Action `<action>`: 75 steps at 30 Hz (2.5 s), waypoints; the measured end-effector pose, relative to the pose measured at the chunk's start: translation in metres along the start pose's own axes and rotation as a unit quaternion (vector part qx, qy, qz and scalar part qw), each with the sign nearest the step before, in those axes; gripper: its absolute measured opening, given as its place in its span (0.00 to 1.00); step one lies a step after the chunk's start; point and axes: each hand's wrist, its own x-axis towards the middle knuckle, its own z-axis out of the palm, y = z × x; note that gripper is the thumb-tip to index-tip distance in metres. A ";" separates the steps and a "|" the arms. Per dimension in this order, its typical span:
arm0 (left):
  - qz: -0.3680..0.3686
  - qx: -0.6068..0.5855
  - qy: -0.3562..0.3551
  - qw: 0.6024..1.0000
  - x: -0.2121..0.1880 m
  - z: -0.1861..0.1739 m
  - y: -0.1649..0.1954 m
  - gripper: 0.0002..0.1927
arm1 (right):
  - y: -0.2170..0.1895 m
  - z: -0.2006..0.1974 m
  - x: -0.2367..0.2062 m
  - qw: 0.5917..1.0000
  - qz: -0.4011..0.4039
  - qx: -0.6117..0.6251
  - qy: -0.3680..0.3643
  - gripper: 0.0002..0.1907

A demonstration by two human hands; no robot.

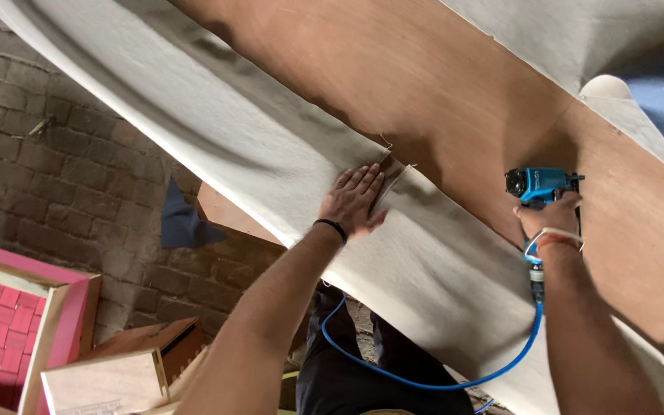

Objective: The person staples beige fabric onto a wooden furniture frame using a pneumatic staple gun. They smooth and fold the fabric while driving staples along the edges and corners to secure it in place.

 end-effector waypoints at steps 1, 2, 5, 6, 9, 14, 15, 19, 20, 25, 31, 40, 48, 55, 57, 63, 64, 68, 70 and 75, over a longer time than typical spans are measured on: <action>0.001 -0.003 0.003 1.000 0.000 0.000 0.000 0.42 | -0.004 -0.003 0.000 1.000 0.025 -0.001 -0.012 0.54; 0.002 -0.006 0.005 1.000 0.000 0.000 0.000 0.42 | -0.012 -0.009 0.001 0.998 0.050 -0.001 -0.024 0.55; 0.011 -0.012 0.000 1.000 0.002 -0.001 0.000 0.42 | -0.046 -0.028 -0.024 1.000 -0.010 0.028 -0.010 0.46; 0.011 -0.013 -0.004 1.000 0.003 -0.001 0.000 0.41 | -0.062 -0.032 -0.036 0.998 -0.055 0.044 0.001 0.41; 0.010 -0.022 -0.010 1.000 0.003 -0.002 -0.001 0.41 | -0.120 -0.043 -0.062 0.963 -0.078 0.165 -0.199 0.23; 0.003 -0.072 0.027 0.997 -0.005 -0.005 -0.002 0.41 | -0.219 -0.010 -0.077 0.927 -0.220 0.103 -0.285 0.14; 0.003 -0.077 0.028 0.997 -0.006 -0.006 -0.003 0.41 | -0.228 -0.008 -0.075 0.933 -0.244 0.041 -0.259 0.15; 0.017 -0.076 0.036 0.996 -0.008 -0.011 -0.008 0.42 | -0.245 0.005 -0.077 0.936 -0.259 -0.075 -0.228 0.16; 0.016 -0.079 0.035 0.996 -0.008 -0.012 -0.009 0.42 | -0.245 0.006 -0.077 0.937 -0.242 -0.076 -0.240 0.16; 0.012 -0.057 0.008 0.998 -0.007 -0.009 -0.005 0.41 | -0.243 0.012 -0.073 0.932 -0.263 -0.130 -0.214 0.15; 0.015 -0.038 0.018 0.999 0.002 0.012 -0.005 0.38 | -0.194 -0.003 -0.064 0.948 -0.286 -0.125 -0.062 0.21; 0.042 -0.100 0.121 0.987 -0.044 0.049 0.042 0.34 | -0.125 0.006 -0.059 0.923 -0.341 -0.164 0.072 0.33; 0.017 -0.081 0.089 0.993 -0.039 0.040 0.042 0.36 | -0.197 0.068 -0.063 0.905 -0.420 0.053 -0.042 0.21; -0.018 -0.083 0.085 0.993 -0.032 0.035 0.048 0.37 | -0.217 0.062 -0.061 0.936 -0.346 0.012 -0.069 0.15; -0.021 -0.090 0.064 0.994 -0.029 0.033 0.050 0.38 | -0.222 0.066 -0.063 0.943 -0.328 0.006 -0.061 0.15; -0.040 -0.092 0.075 0.992 -0.018 0.033 0.057 0.39 | -0.180 0.047 -0.050 0.859 -0.471 0.124 0.155 0.08; -0.040 -0.102 0.080 0.991 -0.018 0.034 0.058 0.39 | -0.156 0.034 -0.046 0.860 -0.452 0.087 0.222 0.10; -0.036 -0.110 0.078 0.990 -0.017 0.033 0.057 0.39 | -0.086 0.015 -0.025 0.942 -0.296 -0.022 0.156 0.38; -0.032 -0.110 0.073 0.991 -0.019 0.032 0.058 0.39 | -0.073 0.021 -0.018 0.968 -0.241 -0.011 0.066 0.42; -0.035 -0.117 0.097 0.988 -0.021 0.029 0.059 0.39 | -0.107 0.002 0.001 0.959 -0.264 0.045 0.090 0.30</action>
